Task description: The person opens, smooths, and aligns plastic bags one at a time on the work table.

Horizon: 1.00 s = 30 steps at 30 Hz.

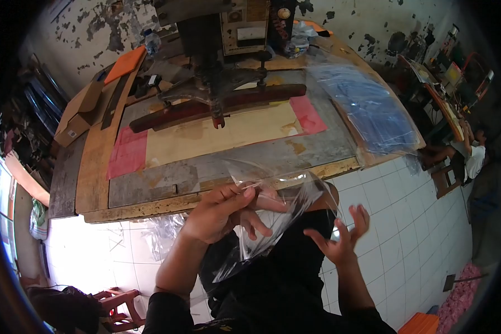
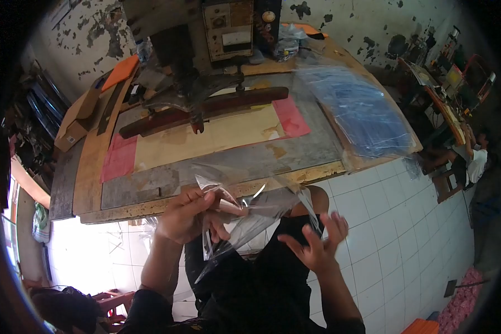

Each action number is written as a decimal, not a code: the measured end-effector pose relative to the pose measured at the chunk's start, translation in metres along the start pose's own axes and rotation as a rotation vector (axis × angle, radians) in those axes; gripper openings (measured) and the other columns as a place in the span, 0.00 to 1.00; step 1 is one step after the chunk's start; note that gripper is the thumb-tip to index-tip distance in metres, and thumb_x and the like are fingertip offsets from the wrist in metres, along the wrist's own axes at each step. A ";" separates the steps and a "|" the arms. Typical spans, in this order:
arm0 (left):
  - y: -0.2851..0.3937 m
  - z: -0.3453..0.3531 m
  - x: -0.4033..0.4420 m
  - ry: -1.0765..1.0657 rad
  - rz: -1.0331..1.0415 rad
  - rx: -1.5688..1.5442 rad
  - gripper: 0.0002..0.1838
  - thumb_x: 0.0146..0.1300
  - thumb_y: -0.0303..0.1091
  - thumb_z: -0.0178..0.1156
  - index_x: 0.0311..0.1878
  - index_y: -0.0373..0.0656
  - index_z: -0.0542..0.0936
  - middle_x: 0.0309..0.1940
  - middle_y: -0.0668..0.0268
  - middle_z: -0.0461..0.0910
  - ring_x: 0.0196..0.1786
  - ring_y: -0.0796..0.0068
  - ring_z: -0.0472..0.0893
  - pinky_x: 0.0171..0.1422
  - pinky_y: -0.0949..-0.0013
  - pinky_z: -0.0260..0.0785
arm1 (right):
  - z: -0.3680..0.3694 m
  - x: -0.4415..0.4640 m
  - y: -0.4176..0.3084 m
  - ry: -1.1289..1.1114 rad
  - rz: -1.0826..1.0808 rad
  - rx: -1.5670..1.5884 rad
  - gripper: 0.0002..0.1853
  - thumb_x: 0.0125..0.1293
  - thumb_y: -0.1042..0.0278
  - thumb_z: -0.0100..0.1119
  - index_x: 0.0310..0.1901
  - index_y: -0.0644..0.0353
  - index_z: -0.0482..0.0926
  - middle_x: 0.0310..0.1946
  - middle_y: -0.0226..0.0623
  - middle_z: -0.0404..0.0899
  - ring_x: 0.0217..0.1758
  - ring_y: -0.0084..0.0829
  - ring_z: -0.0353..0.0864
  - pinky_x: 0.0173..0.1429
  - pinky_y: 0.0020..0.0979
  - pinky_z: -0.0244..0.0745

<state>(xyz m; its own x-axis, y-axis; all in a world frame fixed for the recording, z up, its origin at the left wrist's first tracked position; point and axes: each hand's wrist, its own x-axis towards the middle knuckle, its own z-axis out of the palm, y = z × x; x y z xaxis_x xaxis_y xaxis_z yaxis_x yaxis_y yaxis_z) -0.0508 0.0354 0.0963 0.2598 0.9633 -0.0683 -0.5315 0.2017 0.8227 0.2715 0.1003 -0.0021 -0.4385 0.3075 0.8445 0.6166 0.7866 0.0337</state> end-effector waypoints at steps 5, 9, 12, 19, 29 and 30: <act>0.023 -0.023 -0.021 -0.015 0.030 0.154 0.18 0.86 0.39 0.51 0.49 0.33 0.81 0.51 0.46 0.89 0.39 0.63 0.91 0.41 0.69 0.83 | -0.007 0.026 0.035 -0.261 0.736 0.672 0.23 0.69 0.79 0.72 0.64 0.65 0.79 0.40 0.42 0.91 0.41 0.27 0.90 0.54 0.31 0.83; 0.025 -0.036 -0.024 0.160 0.157 0.428 0.18 0.84 0.38 0.56 0.38 0.36 0.83 0.36 0.65 0.84 0.42 0.69 0.89 0.56 0.65 0.81 | -0.058 0.064 0.066 -0.818 0.968 1.148 0.21 0.69 0.79 0.70 0.63 0.66 0.80 0.32 0.35 0.90 0.37 0.23 0.89 0.42 0.26 0.81; 0.023 -0.047 -0.028 0.086 0.131 0.720 0.18 0.83 0.45 0.56 0.43 0.37 0.76 0.51 0.38 0.87 0.47 0.55 0.91 0.56 0.56 0.82 | -0.062 0.070 0.081 -1.099 1.068 1.117 0.23 0.69 0.76 0.72 0.64 0.64 0.80 0.27 0.32 0.87 0.31 0.21 0.85 0.35 0.26 0.78; 0.007 -0.008 -0.022 0.046 0.012 0.129 0.16 0.86 0.43 0.48 0.50 0.37 0.71 0.52 0.33 0.84 0.48 0.45 0.92 0.38 0.61 0.89 | -0.051 0.037 0.031 -0.296 0.267 0.268 0.43 0.51 0.42 0.86 0.65 0.55 0.79 0.63 0.47 0.73 0.64 0.42 0.74 0.64 0.47 0.72; 0.013 -0.012 -0.024 0.070 0.068 0.390 0.15 0.85 0.36 0.54 0.60 0.33 0.79 0.51 0.53 0.89 0.56 0.61 0.91 0.48 0.69 0.85 | -0.011 0.031 -0.020 -0.179 0.244 0.547 0.14 0.64 0.88 0.67 0.49 0.63 0.86 0.37 0.40 0.88 0.38 0.38 0.89 0.42 0.34 0.85; 0.016 -0.015 -0.027 0.075 0.075 0.390 0.15 0.85 0.36 0.54 0.60 0.33 0.79 0.51 0.53 0.89 0.56 0.61 0.91 0.48 0.69 0.85 | -0.019 0.038 -0.010 -0.187 0.286 0.584 0.11 0.63 0.89 0.66 0.45 0.65 0.86 0.34 0.42 0.89 0.35 0.38 0.89 0.41 0.35 0.85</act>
<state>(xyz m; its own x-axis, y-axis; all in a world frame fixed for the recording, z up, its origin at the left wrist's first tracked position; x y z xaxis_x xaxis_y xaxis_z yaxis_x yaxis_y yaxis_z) -0.0782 0.0154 0.1026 0.1648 0.9859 -0.0294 -0.1967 0.0621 0.9785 0.2612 0.0940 0.0395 -0.4483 0.5930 0.6689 0.2938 0.8045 -0.5162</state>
